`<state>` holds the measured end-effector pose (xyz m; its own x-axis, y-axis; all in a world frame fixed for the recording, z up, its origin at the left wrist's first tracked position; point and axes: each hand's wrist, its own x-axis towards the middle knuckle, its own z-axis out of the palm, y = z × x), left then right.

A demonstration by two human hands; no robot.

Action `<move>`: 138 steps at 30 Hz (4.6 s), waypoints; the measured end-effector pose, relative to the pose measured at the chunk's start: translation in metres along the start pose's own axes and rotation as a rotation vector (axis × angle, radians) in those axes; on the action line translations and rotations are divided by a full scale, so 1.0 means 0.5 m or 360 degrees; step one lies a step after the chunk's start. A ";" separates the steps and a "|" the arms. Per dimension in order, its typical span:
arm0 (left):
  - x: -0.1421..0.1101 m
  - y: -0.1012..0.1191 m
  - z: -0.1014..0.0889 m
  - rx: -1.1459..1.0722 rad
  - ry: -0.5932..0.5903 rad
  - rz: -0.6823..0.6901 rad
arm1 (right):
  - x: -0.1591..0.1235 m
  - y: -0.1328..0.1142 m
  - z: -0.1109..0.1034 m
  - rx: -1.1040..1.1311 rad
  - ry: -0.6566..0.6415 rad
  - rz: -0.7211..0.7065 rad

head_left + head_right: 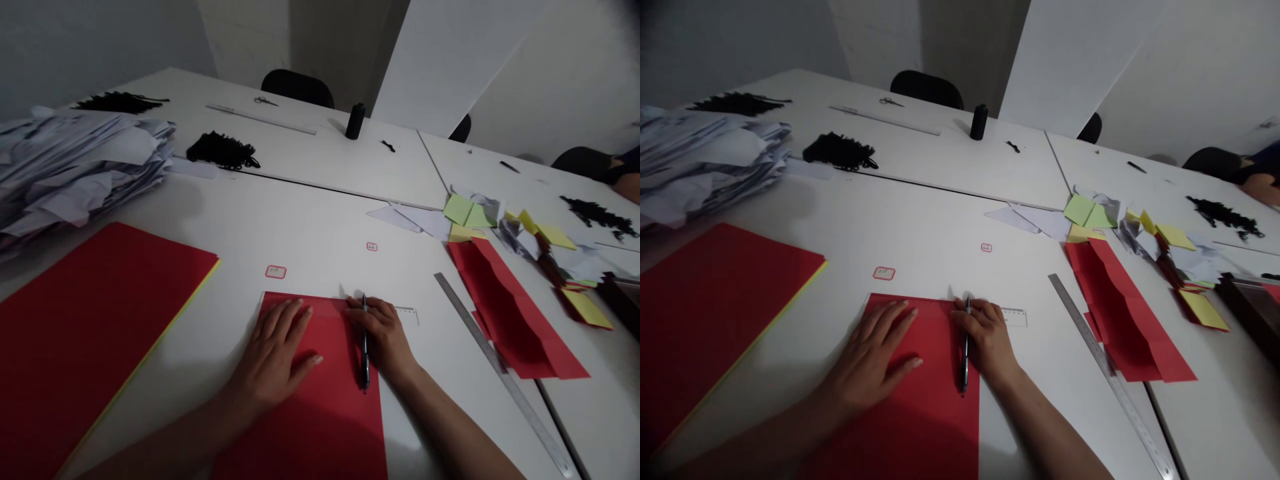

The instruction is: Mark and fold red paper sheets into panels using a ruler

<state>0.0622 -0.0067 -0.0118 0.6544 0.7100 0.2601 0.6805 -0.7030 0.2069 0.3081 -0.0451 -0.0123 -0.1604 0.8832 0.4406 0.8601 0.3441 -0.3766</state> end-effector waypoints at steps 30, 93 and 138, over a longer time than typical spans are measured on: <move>0.000 -0.001 0.003 0.0034 0.0033 0.0061 | -0.002 0.002 0.002 0.0066 0.0011 -0.0022; 0.004 0.002 0.007 -0.0074 0.0021 -0.0007 | 0.179 -0.027 0.079 0.1179 -0.0268 0.0524; 0.014 0.006 -0.004 -0.0060 0.0038 0.0051 | -0.010 0.058 -0.063 0.0334 -0.0106 -0.0018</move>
<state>0.0682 -0.0036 -0.0075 0.6674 0.6860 0.2898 0.6459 -0.7269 0.2334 0.3493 -0.0497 0.0002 -0.2075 0.8956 0.3936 0.7395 0.4069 -0.5362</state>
